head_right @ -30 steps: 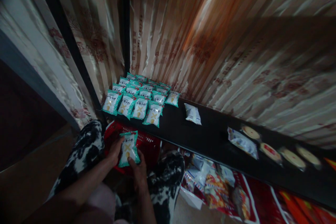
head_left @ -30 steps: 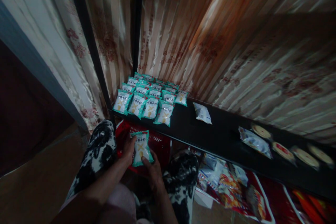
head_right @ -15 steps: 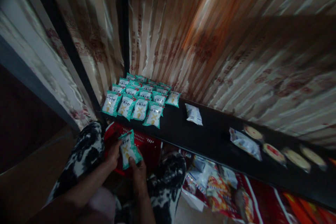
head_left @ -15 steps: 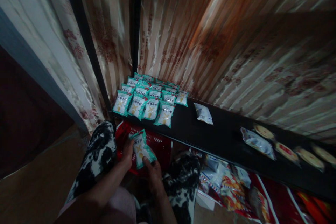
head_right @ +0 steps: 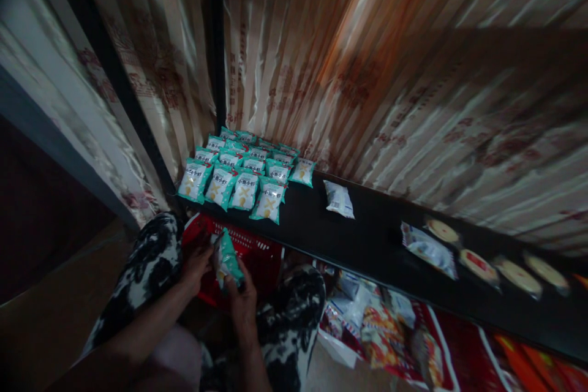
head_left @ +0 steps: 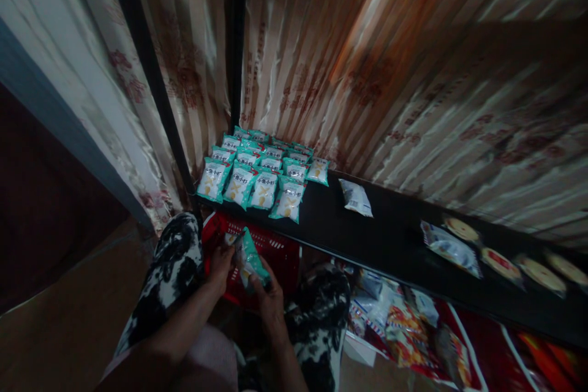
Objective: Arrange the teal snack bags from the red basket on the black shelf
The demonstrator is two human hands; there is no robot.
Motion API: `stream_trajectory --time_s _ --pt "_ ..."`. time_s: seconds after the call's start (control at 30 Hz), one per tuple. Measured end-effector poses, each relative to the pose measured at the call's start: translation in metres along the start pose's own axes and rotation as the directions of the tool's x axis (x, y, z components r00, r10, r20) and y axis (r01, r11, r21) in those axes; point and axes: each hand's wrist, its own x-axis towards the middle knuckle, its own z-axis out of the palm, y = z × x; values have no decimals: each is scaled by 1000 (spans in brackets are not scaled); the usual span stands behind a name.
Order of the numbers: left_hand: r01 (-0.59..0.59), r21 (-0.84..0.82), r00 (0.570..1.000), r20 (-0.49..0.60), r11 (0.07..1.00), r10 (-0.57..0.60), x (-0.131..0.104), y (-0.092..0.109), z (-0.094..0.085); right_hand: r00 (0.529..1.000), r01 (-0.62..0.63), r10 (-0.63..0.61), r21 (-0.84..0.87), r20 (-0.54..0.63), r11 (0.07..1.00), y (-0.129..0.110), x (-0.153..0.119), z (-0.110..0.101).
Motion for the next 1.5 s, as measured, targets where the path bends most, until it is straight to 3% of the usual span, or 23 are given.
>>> stream_trajectory --time_s 0.17,0.4,0.67,0.83,1.0,1.13,1.27,1.5 --pt "28 29 1000 4 999 -28 -1 6 -6 970 237 -243 -273 14 932 0 -3 2" --pt "79 -6 987 144 997 -77 -4 11 -11 870 441 -478 -619 118 650 10 -2 2" --pt "151 -66 939 322 986 -122 -13 16 -11 782 522 -582 -744 223 416 4 -7 1" --pt "91 -117 915 401 989 -37 -13 12 -10 744 559 -600 -767 294 316 -2 -12 11" --pt "59 -171 964 266 984 -11 -9 7 -7 687 613 -649 -741 326 276 -5 -13 16" --pt "60 -249 976 218 967 -5 -9 8 -4 660 642 -668 -720 344 264 -5 -11 14" --pt "95 -300 982 184 949 -40 -10 10 -3 677 642 -655 -705 337 302 -3 -11 14" --pt "98 -317 989 138 943 -56 -11 16 -5 734 651 -586 -601 343 464 -9 -17 18"
